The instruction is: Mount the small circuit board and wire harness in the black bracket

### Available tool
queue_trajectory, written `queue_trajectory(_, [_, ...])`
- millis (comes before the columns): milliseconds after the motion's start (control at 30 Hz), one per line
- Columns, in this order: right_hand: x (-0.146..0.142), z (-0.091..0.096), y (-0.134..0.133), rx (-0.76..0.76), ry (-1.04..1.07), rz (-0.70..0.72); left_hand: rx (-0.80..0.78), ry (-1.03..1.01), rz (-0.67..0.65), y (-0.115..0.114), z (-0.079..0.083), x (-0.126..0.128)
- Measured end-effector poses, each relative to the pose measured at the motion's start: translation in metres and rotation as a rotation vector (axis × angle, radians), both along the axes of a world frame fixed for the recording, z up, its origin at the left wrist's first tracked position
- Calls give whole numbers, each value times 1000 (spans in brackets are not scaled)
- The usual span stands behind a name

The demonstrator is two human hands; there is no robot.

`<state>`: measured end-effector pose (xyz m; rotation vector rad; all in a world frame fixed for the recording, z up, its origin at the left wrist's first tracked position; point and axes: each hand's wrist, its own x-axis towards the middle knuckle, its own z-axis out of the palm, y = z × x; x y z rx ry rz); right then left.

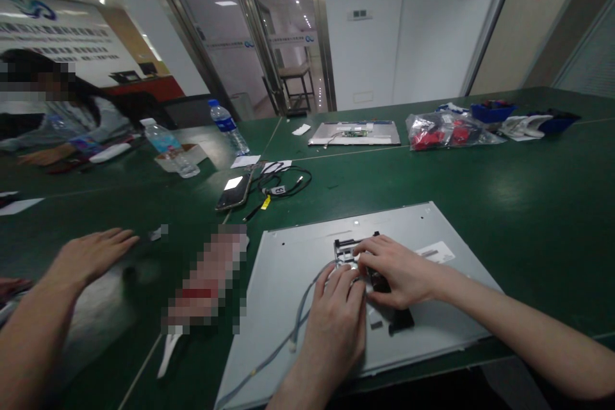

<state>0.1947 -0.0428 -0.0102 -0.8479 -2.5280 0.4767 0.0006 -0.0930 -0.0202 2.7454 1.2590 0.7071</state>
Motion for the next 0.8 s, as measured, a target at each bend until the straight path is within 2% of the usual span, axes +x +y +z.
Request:
queue_trajectory(400, [0, -6, 1, -21, -2, 2, -27, -10, -35, 0, 1, 0])
queue_trajectory(667, [3, -2, 2, -47, -13, 47, -23, 5, -30, 2, -3, 0])
queue_trajectory(800, [4, 1, 3, -46, 29, 27, -12, 2, -29, 1, -4, -1])
